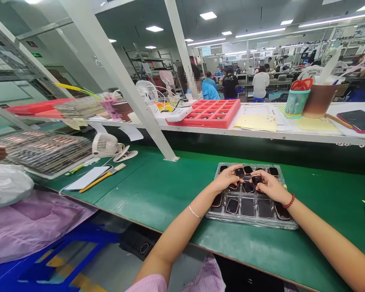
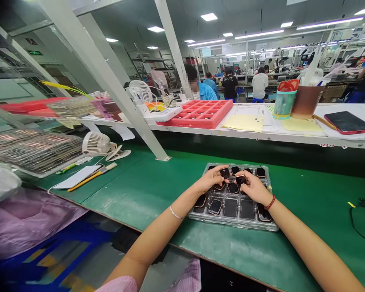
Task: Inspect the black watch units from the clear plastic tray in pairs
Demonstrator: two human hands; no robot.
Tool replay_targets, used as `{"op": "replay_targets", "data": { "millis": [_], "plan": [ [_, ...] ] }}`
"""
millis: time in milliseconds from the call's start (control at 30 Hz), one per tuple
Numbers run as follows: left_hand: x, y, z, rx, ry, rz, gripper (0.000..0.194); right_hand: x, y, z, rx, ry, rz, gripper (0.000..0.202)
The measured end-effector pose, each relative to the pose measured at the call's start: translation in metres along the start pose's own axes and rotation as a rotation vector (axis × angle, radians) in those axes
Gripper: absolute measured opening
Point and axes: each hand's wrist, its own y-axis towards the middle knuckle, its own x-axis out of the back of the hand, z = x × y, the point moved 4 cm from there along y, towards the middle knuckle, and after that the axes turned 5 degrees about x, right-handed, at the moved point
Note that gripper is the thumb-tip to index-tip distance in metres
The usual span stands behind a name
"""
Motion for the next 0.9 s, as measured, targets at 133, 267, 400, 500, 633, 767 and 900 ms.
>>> {"op": "replay_targets", "data": {
  "millis": [133, 267, 400, 500, 633, 767, 900],
  "plan": [
    [0.001, -0.001, 0.0, 0.016, -0.048, -0.007, 0.061, 0.001, 0.001, -0.001, -0.006, 0.063, 0.002, 0.047],
    [0.0, -0.003, -0.002, 0.002, -0.046, 0.008, 0.063, 0.001, 0.001, -0.002, -0.013, 0.088, -0.009, 0.048],
    [-0.001, -0.005, -0.007, -0.021, 0.044, -0.002, 0.058, -0.002, 0.0, 0.0, -0.002, 0.066, 0.005, 0.038],
    [-0.003, -0.007, -0.01, -0.017, 0.091, -0.006, 0.051, -0.003, 0.0, 0.003, -0.009, 0.06, 0.011, 0.034],
    [-0.002, -0.006, -0.009, -0.037, 0.074, -0.015, 0.051, -0.002, 0.0, 0.002, -0.027, 0.08, 0.004, 0.042],
    [-0.003, -0.007, -0.008, -0.03, 0.04, 0.025, 0.057, -0.001, 0.001, 0.0, -0.038, 0.088, -0.014, 0.051],
    [-0.003, -0.008, -0.01, -0.022, 0.065, 0.048, 0.059, 0.001, 0.002, -0.001, -0.005, 0.127, -0.034, 0.054]
  ]
}}
